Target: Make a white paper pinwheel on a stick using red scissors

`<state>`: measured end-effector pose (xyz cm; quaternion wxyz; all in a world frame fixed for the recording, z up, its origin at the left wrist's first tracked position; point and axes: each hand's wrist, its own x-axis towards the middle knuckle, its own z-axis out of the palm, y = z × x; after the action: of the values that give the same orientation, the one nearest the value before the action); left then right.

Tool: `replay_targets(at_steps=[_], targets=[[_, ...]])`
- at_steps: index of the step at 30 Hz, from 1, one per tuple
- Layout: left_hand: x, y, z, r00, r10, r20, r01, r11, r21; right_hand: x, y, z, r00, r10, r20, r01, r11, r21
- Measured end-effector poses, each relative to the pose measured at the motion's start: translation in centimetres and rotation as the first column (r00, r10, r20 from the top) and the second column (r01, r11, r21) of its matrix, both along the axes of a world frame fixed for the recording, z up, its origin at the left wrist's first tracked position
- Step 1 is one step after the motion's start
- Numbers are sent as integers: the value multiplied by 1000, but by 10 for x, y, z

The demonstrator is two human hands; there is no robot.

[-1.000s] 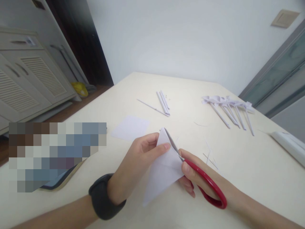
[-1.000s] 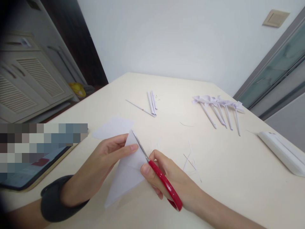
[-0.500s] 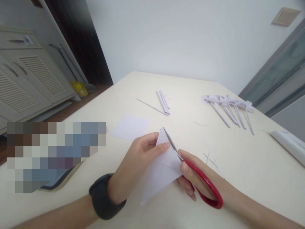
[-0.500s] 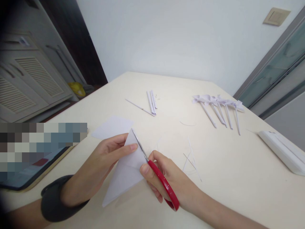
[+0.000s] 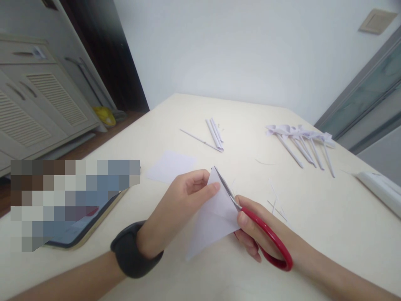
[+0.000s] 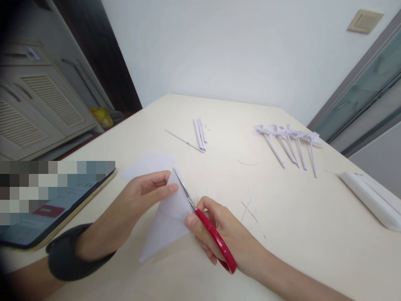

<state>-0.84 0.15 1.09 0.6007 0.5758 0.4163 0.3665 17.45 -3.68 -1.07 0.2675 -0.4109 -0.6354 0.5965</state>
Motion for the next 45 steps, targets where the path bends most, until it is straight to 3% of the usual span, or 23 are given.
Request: replay_targets(at_steps=[6,15,33,45], targets=[[-1,4,3,994,92,-67,-84,989,121,0,0,1,1000,4,3,-4,999,-50],[1,-1,0,998,52,-29,-51,998,20,0,-1,11,998,-18,-57,10,991,-136],[2,-2,-2,998,58,-12,-58,998,2,1,-1,-6,999,-33,-17,32,998,-50],[2,-2,-3,999,53,10,-53,998,-27,2,-2,-5,1000,-10,-5,10,1000,-26]])
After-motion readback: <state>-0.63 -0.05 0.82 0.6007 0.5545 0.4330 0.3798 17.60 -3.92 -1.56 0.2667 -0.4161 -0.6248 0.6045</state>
